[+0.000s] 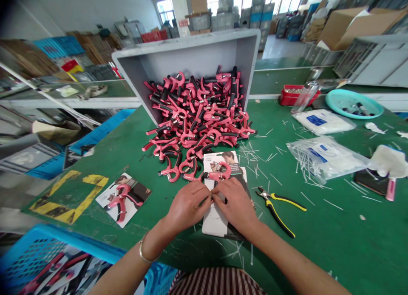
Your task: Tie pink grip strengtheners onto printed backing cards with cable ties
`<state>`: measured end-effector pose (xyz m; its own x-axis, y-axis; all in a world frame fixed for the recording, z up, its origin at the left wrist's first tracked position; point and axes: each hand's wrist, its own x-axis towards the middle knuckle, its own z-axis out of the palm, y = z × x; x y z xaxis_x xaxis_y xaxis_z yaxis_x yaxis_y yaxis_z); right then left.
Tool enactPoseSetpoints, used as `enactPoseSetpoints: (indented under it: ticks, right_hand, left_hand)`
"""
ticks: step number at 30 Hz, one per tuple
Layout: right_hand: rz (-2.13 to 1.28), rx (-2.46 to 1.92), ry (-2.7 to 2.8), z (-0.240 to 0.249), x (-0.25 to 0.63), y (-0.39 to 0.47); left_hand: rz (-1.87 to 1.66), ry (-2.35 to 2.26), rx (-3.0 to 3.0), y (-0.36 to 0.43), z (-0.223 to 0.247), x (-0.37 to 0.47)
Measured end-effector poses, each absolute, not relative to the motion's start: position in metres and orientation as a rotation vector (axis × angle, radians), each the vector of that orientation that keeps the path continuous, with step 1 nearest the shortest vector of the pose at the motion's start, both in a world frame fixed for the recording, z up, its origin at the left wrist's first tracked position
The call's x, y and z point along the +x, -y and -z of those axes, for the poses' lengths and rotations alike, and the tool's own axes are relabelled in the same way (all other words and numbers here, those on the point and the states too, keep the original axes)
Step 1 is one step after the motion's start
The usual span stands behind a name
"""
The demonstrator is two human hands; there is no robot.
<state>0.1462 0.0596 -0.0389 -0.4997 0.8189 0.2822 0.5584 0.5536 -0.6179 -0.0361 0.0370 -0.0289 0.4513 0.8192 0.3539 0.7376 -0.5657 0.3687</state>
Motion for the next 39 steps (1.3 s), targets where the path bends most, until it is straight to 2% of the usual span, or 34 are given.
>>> enactPoseSetpoints:
  ticks: [8, 15, 19, 23, 26, 29, 32, 36, 39]
  right_hand:
    - [-0.735, -1.021, 2.104, 0.04, 0.151, -0.058]
    - [-0.812, -0.864, 2.209, 0.049, 0.146, -0.061]
    - [-0.874, -0.825, 2.283, 0.05, 0.152, -0.063]
    - [-0.69, -1.139, 2.114, 0.065, 0.218, -0.059]
    - [-0.324, -1.598, 2.199, 0.094, 0.292, -0.05]
    - [-0.248, -1.872, 2.337, 0.118, 0.34, -0.041]
    - [-0.509, -1.881, 2.261, 0.117, 0.349, -0.041]
    - [-1.453, -1.604, 1.618, 0.088, 0.331, -0.041]
    - [-1.804, -1.258, 1.267, 0.068, 0.31, -0.032]
  left_hand:
    - [-1.002, -1.28, 2.229, -0.03, 0.031, -0.031]
    - [-1.061, -1.633, 2.053, -0.022, 0.077, -0.033]
    - [-1.061, -1.679, 2.06, -0.026, 0.083, -0.042]
    - [-1.021, -1.46, 1.911, -0.025, 0.076, -0.058]
    - [-1.082, -1.405, 1.492, -0.025, 0.07, -0.07]
    - [-1.049, -1.374, 1.146, -0.034, 0.064, -0.069]
    - [-0.899, -1.269, 1.001, -0.044, 0.053, -0.06]
    - [-0.757, -1.054, 0.88, -0.042, 0.037, -0.05]
    - [-0.827, -1.039, 0.879, -0.032, 0.034, -0.047]
